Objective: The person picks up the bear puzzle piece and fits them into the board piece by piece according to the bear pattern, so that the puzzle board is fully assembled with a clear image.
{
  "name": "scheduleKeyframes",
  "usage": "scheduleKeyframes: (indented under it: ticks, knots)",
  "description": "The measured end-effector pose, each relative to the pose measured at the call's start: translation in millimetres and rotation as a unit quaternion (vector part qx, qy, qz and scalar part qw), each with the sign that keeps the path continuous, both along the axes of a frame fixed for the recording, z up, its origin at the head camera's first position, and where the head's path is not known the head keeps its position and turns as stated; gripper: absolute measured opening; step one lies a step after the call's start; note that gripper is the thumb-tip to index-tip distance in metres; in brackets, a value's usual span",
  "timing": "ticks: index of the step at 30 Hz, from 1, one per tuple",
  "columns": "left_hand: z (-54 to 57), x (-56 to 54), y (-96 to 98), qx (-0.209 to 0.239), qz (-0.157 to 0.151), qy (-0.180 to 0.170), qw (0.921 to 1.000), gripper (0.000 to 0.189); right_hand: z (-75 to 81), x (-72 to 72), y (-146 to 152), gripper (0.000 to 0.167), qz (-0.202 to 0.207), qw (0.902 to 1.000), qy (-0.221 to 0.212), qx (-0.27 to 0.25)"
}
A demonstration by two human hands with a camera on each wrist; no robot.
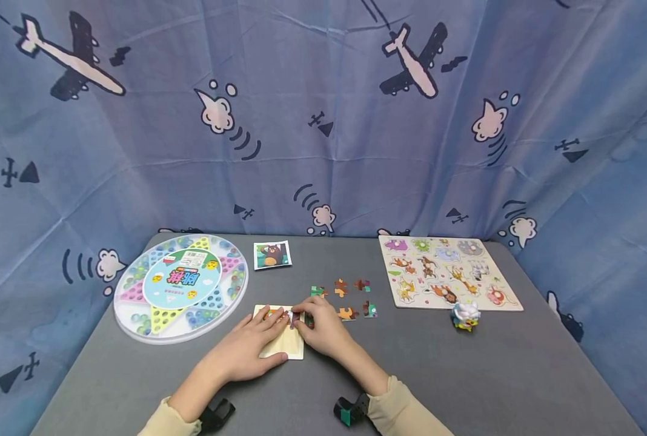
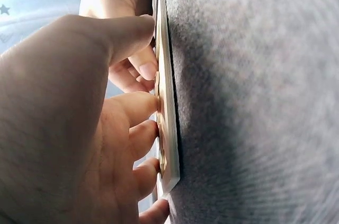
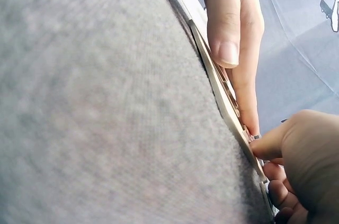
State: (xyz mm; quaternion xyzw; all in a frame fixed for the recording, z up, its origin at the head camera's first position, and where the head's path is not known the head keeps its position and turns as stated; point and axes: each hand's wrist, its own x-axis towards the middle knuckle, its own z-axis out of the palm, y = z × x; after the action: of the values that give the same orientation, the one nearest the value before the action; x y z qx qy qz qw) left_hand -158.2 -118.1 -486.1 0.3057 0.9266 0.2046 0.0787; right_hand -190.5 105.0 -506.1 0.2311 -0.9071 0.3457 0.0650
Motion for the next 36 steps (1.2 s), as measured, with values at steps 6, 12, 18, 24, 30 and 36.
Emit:
scheduleKeyframes:
  ticks: [6, 12, 18, 24, 30, 36]
  knots:
    - [1.3, 0.9, 1.7, -0.002, 0.006, -0.006, 1.0, 0.071, -0.4, 0.2, -0.4, 0.021, 0.003, 0.9999, 0.009, 0.005]
    - [2.1, 0.1, 1.1, -0.002, -0.001, -0.002, 1.0, 0.064, 2.3, 0.6, -0.1, 0.021, 0.008, 0.9998, 0.013, 0.012]
    - [2.1, -0.5, 0.3, 0.005, 0.001, -0.011, 0.9999, 0.062, 2.7, 1.1, -0.2, 0.02, 0.015, 0.9995, 0.015, 0.025]
    - [2.1, -0.9, -0.3, 0.001, -0.001, -0.016, 0.9999, 0.062, 3.4, 1.9, 0.0, 0.021, 0.008, 0.999, 0.019, 0.041]
    - [4.2, -3.0, -0.6, -0.006, -0.003, -0.018, 0.9998, 0.061, 4.0, 1.6, -1.0, 0.02, -0.001, 0.999, 0.019, 0.04]
    - [5.4, -2.5, -1.2, 0.0, 0.001, -0.026, 0.9997, 0.061, 3.8, 1.6, -1.8, 0.02, -0.002, 0.9993, 0.017, 0.033]
